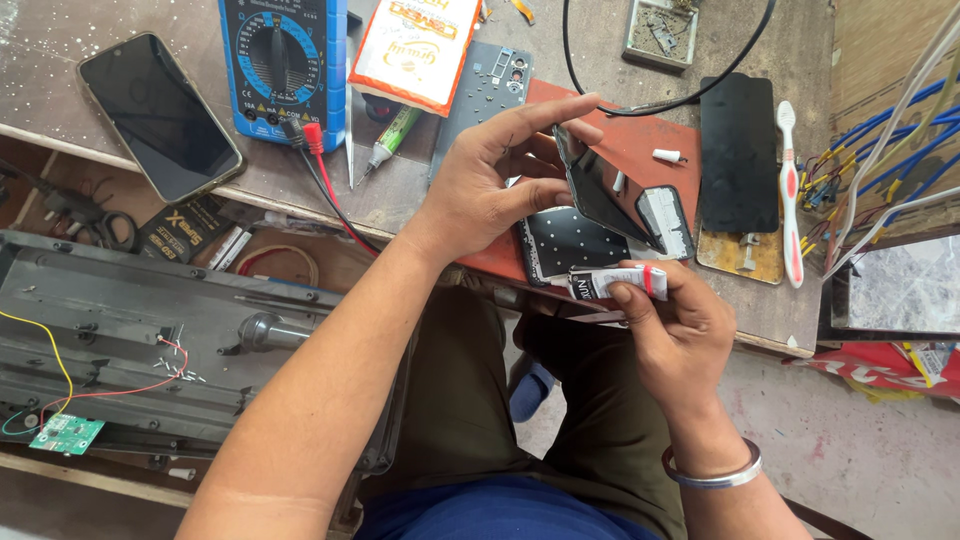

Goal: The person disassembles a smartphone, removes the screen, and applies adhesive along the frame edges using a tube. They handle the screen and frame repeatedly, aligning components and preparing for reassembly.

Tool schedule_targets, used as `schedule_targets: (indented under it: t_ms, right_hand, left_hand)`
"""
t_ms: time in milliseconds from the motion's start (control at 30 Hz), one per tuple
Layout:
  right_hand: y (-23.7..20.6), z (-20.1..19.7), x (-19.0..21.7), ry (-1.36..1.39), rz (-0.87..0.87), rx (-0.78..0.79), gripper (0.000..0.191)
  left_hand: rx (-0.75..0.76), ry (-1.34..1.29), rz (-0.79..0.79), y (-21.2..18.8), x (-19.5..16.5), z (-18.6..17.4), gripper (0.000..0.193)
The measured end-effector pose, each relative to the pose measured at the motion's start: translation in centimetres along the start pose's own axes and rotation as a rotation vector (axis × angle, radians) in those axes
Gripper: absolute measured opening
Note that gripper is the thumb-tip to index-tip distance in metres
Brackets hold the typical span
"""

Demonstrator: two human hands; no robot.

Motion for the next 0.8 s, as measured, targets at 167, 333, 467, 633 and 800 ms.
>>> schedule_targets:
  t_ms: [167, 333, 467, 633, 800]
  right_hand:
    - [-0.1, -0.06, -0.1, 0.015, 0.008, -0.017, 0.015]
    - [-0.28, -0.29, -0.31, -0.018, 0.023, -0.012, 0.014]
    - [-0.35, -0.32, -0.53, 0.041, 0.032, -0.023, 0.016]
    - [-0.34, -0.52, -0.52, 0.078, 0.036, -0.03, 0.016]
    - [-0.31, -0.62, -0.3, 0.004, 0.034, -0.038, 0.016]
  left_hand:
    - [-0.009, 0.01, -0.011, 0.01, -0.04, 0.03, 0.066]
    - [0.004, -0.05, -0.003, 0.07, -0.01, 0.07, 0.063]
    - [-0.009, 0.001, -0.011, -0.08, -0.07, -0.04, 0.064]
    - [-0.003, 0.012, 0.017, 0.03, -0.04, 0.01, 0.063]
    - [-0.006, -0.025, -0.013, 0.03, -0.06, 0.09, 0.065]
Point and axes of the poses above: each hand's wrist, its own y-axis towards the middle knuckle, its own z-axis out of the palm, x = y × z, the point moved 1 cm from there along y, towards the middle knuckle, and after that the axes turned 5 degrees about y, right-handed, at the moved point
